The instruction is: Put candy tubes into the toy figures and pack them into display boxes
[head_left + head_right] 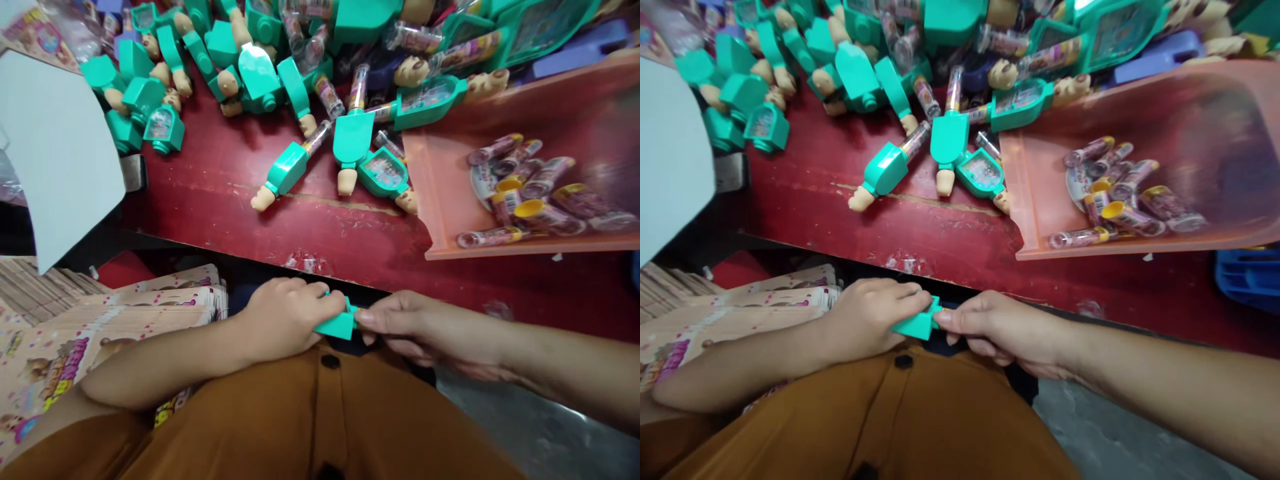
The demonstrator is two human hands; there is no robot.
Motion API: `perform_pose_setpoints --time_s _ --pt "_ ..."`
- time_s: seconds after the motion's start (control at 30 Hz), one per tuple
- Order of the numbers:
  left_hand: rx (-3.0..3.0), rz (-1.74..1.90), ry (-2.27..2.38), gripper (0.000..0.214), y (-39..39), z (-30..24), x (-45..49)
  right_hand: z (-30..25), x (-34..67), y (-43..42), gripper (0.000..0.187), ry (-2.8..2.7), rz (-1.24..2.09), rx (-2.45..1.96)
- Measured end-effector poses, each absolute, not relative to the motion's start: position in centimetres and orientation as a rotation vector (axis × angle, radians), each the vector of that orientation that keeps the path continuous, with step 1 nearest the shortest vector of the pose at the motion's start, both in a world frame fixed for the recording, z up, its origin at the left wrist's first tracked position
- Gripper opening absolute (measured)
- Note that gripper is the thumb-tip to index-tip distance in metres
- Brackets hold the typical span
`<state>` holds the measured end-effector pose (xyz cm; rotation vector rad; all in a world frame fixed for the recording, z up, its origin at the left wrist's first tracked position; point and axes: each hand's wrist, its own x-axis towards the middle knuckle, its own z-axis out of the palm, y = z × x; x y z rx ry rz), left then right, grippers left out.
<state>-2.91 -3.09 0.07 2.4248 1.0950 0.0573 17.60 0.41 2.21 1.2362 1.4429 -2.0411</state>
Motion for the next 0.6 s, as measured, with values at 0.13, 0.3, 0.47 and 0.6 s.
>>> perform_pose_setpoints --time_s 0.13,0.3,0.47,0.6 --pt "2.424 0.169 1.156 0.018 -1.4 0.7 -3.8 2.6 17.2 1.2 0.044 2.234 -1.583 1.269" --pt "2.716 0.172 1.192 0.019 -0.7 0.9 -4.2 1.3 16.7 1.8 0.051 2.414 -1.546 1.27" --pt "2.844 0.19 1.134 0.021 0.2 1.1 -4.8 1.2 16.5 2.5 0.057 1.881 -2.087 1.093" --pt "2.579 0.12 1.193 0.021 0.7 1.1 -5.6 1.8 16.3 3.0 0.043 2.893 -1.068 1.163"
